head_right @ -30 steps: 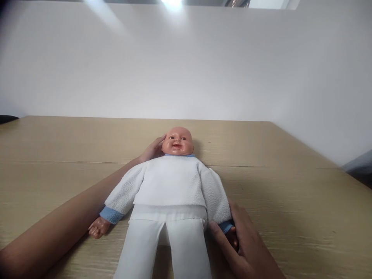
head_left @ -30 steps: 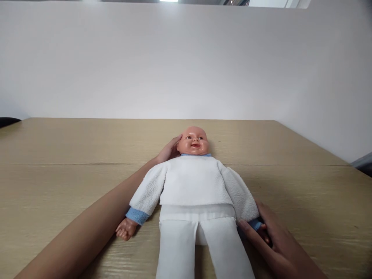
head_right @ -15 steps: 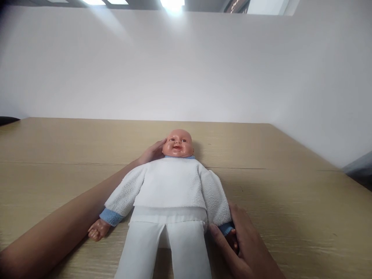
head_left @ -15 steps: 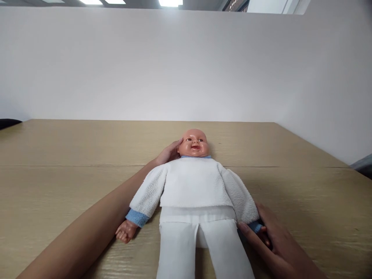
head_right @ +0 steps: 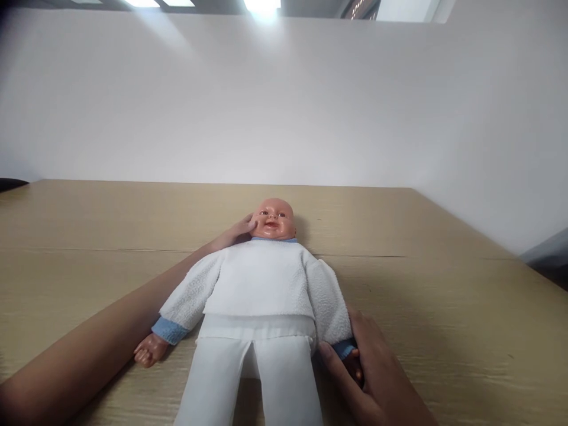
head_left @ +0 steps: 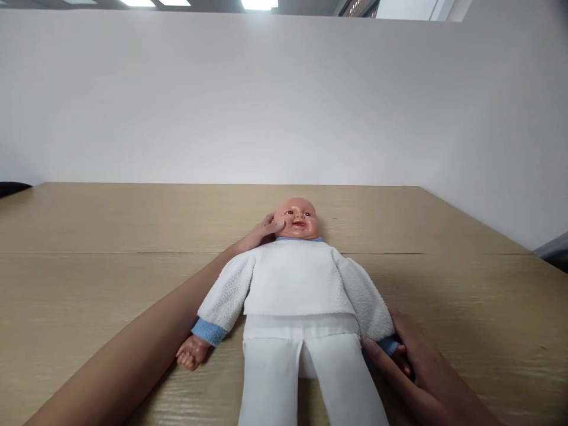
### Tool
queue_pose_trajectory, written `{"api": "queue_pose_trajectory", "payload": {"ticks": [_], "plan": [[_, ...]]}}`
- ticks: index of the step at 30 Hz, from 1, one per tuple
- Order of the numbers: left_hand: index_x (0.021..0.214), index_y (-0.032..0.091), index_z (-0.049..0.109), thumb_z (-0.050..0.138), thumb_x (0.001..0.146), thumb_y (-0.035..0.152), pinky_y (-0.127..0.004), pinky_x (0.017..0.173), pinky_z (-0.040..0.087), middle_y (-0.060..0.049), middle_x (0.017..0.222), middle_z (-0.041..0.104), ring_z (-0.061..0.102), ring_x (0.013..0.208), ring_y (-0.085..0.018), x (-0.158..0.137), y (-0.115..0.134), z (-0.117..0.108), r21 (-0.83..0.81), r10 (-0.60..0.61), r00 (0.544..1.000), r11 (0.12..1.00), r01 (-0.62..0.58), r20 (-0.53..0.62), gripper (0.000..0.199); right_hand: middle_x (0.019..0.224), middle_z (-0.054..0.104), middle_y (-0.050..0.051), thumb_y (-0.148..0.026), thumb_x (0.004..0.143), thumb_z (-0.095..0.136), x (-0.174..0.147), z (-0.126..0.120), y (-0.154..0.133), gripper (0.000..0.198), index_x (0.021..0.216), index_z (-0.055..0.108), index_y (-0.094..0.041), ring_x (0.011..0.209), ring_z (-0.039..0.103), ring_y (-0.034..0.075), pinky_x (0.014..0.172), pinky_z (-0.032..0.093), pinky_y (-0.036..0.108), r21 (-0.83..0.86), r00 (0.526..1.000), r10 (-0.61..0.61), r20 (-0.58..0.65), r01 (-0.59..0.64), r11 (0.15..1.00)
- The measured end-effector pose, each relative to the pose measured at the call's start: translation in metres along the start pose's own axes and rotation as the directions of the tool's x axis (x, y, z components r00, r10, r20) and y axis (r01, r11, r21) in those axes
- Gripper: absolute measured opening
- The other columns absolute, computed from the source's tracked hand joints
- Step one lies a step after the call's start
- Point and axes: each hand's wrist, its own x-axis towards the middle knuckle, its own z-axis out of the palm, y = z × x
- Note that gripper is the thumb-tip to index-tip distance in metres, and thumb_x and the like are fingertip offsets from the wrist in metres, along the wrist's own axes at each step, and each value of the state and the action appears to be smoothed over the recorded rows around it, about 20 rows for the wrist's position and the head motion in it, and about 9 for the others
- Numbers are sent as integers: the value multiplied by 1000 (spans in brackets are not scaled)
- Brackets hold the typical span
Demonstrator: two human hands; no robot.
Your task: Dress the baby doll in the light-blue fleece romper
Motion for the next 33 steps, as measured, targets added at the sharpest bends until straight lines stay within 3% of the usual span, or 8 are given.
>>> {"api": "queue_pose_trajectory", "payload": {"ticks": [4, 12, 25, 33], "plan": [[149, 17, 65, 92, 87, 43, -61, 137, 30, -19, 158, 65, 52, 156, -45, 3, -4, -6, 7, -14, 1000, 1000, 14, -14, 72, 100, 82, 10, -67, 98, 69, -1, 0, -1, 57, 138, 72, -26, 82, 75, 30, 65, 61, 36, -5, 1000, 8, -22, -8, 1000], [147, 18, 66, 91, 88, 42, -60, 137, 32, -17, 158, 65, 52, 156, -44, 4, -4, -7, 12, -20, 1000, 1000, 20, -20, 68, 108, 83, 10, -67, 98, 70, 0, 0, 3, 65, 146, 66, -24, 84, 76, 29, 77, 65, 38, 48, 999, 22, 32, -24, 999], [158, 21, 57, 87, 93, 46, -61, 138, 33, -15, 168, 56, 48, 160, -42, 3, 1, -4, 41, -52, 999, 998, 52, 15, 75, 109, 81, 10, -73, 100, 61, 1, 0, 8, 66, 144, 63, -23, 81, 76, 28, 76, 67, 40, -21, 999, -11, 45, 12, 1000], [154, 22, 61, 81, 99, 43, -61, 140, 29, -13, 165, 60, 47, 161, -40, 2, 3, -4, 59, -25, 999, 998, 22, 44, 62, 112, 77, 9, -74, 103, 57, 1, 0, 10, 61, 141, 62, -27, 85, 74, 27, 79, 66, 42, -25, 998, -23, 55, 25, 999]]}}
